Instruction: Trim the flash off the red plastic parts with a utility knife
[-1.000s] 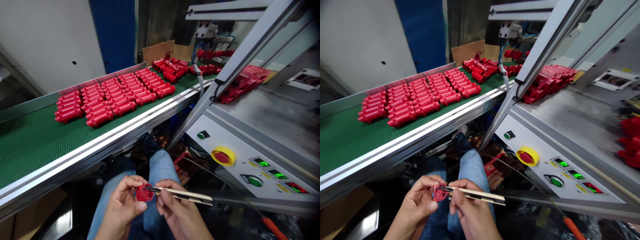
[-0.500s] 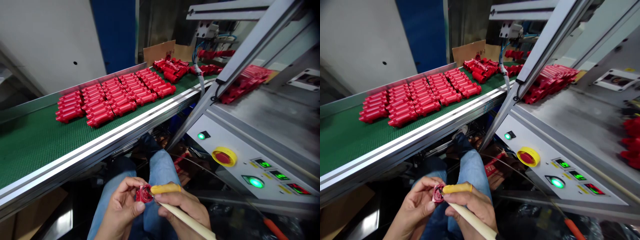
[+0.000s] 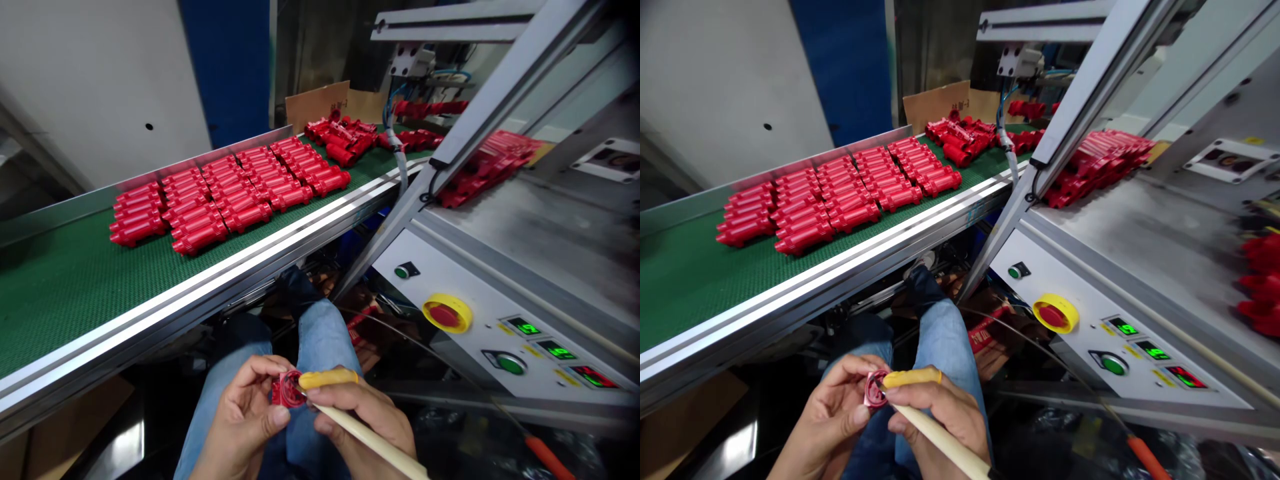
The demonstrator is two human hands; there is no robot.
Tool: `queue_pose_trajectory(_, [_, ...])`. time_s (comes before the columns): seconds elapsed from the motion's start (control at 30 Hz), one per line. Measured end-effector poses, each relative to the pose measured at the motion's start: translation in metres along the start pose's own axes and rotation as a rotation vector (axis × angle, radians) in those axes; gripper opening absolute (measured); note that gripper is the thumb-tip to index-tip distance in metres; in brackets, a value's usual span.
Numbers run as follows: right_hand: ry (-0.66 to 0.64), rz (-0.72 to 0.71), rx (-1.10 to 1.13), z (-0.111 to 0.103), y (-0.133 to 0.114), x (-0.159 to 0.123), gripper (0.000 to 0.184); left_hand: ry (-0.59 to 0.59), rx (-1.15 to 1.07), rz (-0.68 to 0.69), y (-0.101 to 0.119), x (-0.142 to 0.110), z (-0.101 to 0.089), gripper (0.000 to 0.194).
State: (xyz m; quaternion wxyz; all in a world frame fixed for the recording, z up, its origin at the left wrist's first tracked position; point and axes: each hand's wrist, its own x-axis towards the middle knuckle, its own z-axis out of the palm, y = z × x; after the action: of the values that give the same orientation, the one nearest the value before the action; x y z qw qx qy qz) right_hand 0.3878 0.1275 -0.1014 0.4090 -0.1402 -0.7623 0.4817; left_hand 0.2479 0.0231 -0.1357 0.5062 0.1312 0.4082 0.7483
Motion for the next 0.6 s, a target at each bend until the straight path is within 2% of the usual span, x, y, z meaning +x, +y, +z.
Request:
queue_pose_trajectory(0.27, [-0.053, 0.051, -0.044, -0.002, 0.007, -0.009, 0.024, 0.001, 0.002, 0.002, -0.002, 0.001, -0.003, 0.034])
queue_pose_trajectory(0.47, [-0.064, 0.132, -0.076, -0.002, 0.005, -0.014, 0.013, 0.017, -0.007, -0.008, -0.01, 0.0, -0.006, 0.035])
queue_pose_trajectory(0.53, [-0.071, 0.12, -0.066, -0.001, 0.007, -0.014, 0.008, 0.024, -0.027, -0.029, -0.011, -0.001, -0.006, 0.035])
queue_pose_trajectory(0.6, [-0.131, 0.06, -0.059, -0.001, 0.011, -0.013, 0.009, 0.018, -0.048, -0.069, -0.01, -0.001, -0.006, 0.034])
